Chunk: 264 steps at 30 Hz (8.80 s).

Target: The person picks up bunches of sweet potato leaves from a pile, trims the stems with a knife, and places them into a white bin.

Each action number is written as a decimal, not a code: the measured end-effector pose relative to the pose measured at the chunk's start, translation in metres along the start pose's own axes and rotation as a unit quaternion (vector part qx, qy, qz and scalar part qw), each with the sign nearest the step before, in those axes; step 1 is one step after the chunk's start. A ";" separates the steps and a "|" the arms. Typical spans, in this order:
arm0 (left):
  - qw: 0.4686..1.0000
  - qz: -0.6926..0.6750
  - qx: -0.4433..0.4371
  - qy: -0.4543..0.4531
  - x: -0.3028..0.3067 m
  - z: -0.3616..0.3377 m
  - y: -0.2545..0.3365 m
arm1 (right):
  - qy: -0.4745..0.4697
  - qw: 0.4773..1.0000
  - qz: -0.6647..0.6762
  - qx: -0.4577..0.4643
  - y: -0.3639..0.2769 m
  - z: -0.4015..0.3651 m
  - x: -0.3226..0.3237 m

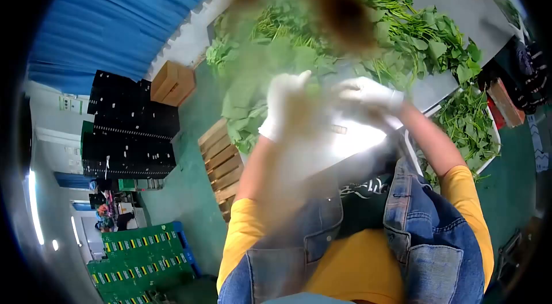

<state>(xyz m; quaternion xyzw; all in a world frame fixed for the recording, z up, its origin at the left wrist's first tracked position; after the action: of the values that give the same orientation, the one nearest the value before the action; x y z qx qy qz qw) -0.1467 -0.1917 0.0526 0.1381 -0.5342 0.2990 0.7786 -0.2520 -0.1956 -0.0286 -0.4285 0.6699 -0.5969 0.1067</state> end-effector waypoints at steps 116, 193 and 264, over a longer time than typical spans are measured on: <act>0.750 -0.591 0.201 0.216 -0.152 0.102 0.045 | 0.176 0.912 0.349 -0.123 0.110 -0.077 0.059; 0.757 -0.367 0.366 0.397 -0.098 -0.002 -0.017 | 0.233 0.820 -0.389 -0.351 0.262 -0.061 0.076; 0.548 -0.727 0.340 0.235 -0.162 0.124 0.092 | 0.365 0.896 0.190 -0.168 0.116 -0.140 0.103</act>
<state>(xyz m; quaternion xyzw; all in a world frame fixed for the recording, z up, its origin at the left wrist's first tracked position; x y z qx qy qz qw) -0.3368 -0.2379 -0.0570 0.6583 0.0926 -0.1883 0.7229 -0.4582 -0.1782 -0.0572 -0.0567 0.8208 -0.5582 -0.1072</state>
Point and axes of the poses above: each hand's wrist, its own z-axis towards the middle knuckle, its own x-axis out of the back of the hand, y = z × x, the point moved 10 cm from there along z, towards the middle knuckle, and after that the axes turned 14 degrees about -x, right-handed, at the moved point
